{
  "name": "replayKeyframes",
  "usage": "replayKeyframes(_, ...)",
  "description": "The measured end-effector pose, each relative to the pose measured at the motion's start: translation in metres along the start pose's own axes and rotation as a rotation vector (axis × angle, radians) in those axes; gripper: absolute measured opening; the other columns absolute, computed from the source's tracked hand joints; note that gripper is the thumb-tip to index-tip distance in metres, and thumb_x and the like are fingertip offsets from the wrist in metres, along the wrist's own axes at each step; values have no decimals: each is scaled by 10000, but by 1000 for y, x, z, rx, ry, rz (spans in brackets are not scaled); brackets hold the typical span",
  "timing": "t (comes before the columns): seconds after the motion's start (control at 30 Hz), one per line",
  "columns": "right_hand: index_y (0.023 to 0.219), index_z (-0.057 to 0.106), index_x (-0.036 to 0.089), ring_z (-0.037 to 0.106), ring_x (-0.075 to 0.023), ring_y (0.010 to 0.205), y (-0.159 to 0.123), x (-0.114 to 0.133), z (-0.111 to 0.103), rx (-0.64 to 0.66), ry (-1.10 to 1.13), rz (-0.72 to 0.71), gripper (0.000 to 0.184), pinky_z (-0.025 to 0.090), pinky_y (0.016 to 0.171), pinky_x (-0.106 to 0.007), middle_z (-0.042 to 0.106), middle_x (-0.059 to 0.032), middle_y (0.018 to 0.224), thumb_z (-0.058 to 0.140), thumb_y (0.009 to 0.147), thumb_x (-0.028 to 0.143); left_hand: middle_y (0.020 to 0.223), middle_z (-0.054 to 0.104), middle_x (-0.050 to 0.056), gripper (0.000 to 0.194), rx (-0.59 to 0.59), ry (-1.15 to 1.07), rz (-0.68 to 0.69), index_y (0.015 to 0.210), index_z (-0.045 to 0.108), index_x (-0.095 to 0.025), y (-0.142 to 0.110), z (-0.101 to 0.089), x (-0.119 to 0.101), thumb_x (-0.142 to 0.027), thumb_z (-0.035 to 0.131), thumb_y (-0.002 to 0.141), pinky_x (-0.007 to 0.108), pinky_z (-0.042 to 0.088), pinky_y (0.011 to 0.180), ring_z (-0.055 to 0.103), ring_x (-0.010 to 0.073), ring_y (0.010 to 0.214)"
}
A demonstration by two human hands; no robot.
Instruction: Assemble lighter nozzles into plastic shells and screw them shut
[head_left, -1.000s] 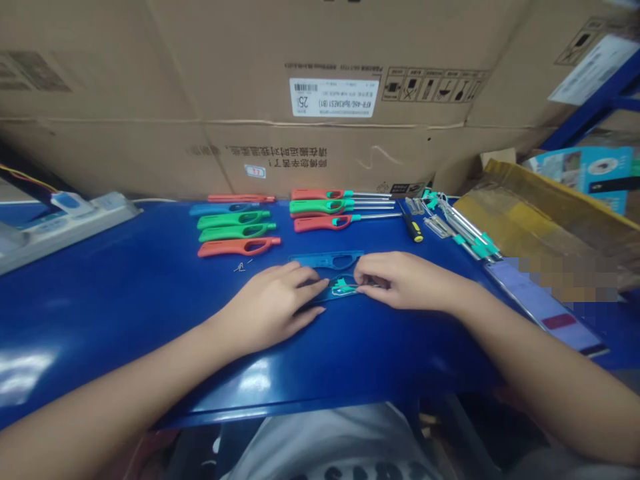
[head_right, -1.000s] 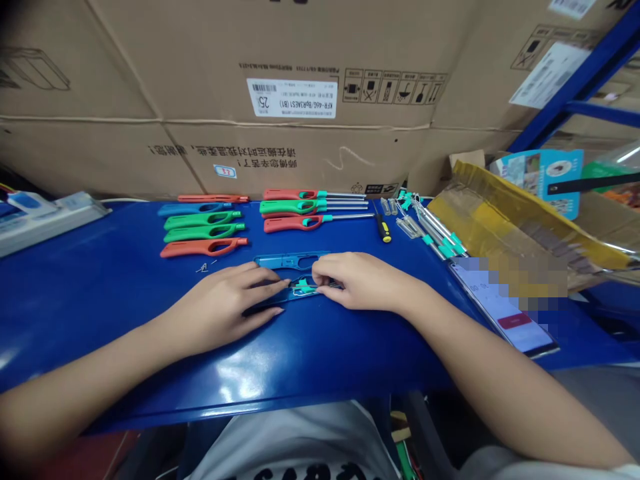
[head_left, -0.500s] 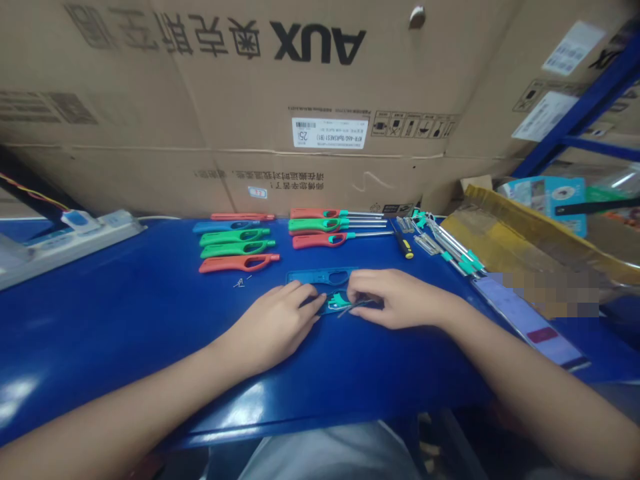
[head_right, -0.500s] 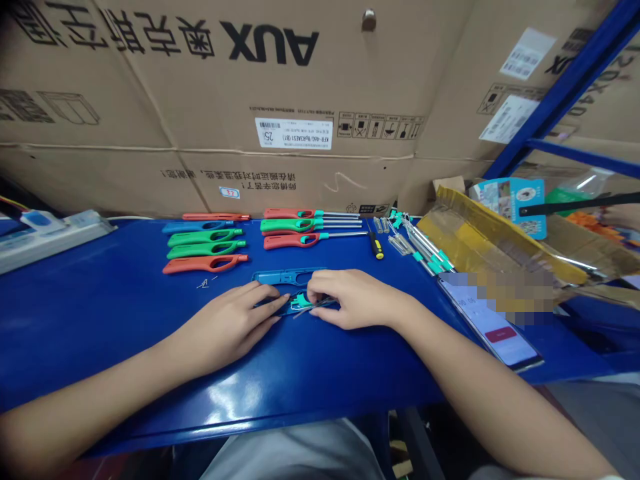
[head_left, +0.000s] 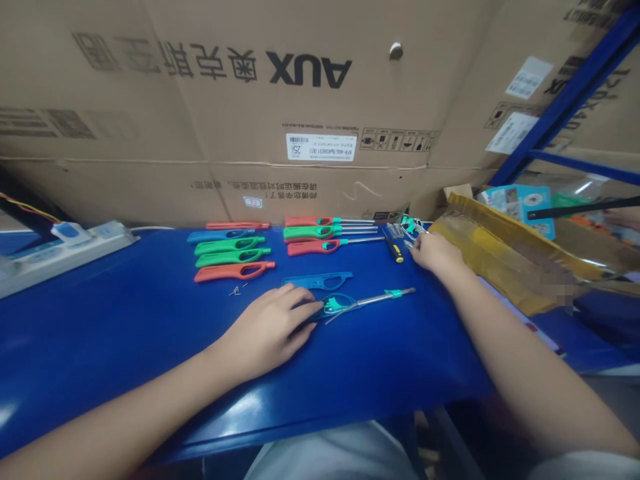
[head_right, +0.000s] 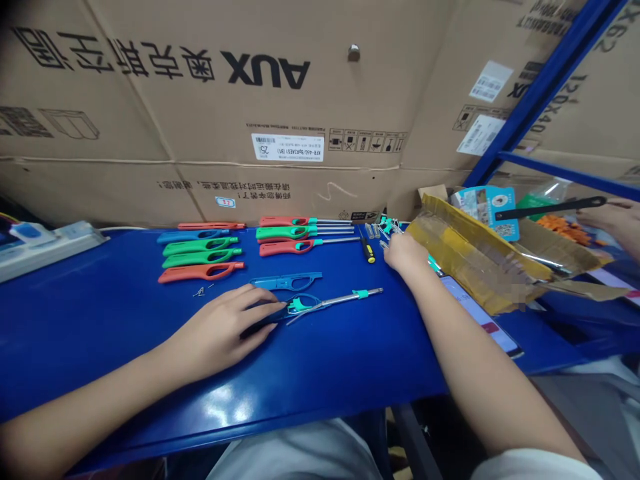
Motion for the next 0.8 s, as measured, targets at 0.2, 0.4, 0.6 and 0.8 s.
replayKeyframes(0.2, 934, 690, 150, 657, -297, 1022, -6, 12, -6, -96, 70, -99, 162, 503, 817, -370, 664, -178, 1104, 601, 894, 278, 1185, 684, 96, 326, -107, -193, -68, 1273, 677, -219, 2, -4, 0, -274, 516, 994, 418, 548, 943, 642, 246, 1071)
replayKeyframes(0.4, 922, 616, 182, 534, -139, 634, -68, 68, -7, -78, 702, -655, 242, 448, 605, -263, 604, -13, 763, 631, 877, 420, 1219, 692, 91, 361, -264, -635, -293, 1292, 673, -206, 5, -3, 2, -363, 578, 981, 353, 570, 966, 684, 206, 1073)
replayKeyframes(0.6, 837, 611, 196, 425, -77, 516, -139, 108, 9, 121, 852, -919, 150, 344, 509, -214, 588, 35, 669, 688, 856, 324, 1217, 729, 87, 382, -302, -1062, -418, 1229, 706, -178, 8, 12, -3, -376, 689, 902, 404, 562, 1024, 693, 239, 1119)
replayKeyframes(0.8, 966, 673, 195, 545, -103, 634, -142, 104, 5, 98, 781, -1110, 169, 412, 610, -226, 659, 0, 784, 683, 911, 354, 1113, 778, 72, 281, -315, -1198, -504, 1054, 763, -165, 10, 14, -2, -375, 728, 871, 366, 572, 987, 723, 240, 1054)
Point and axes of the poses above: each hand's wrist, its own y-axis towards the middle knuckle, its own z-axis out of the palm, x = y × z, the point moved 3 cm from there along y, towards the middle knuckle
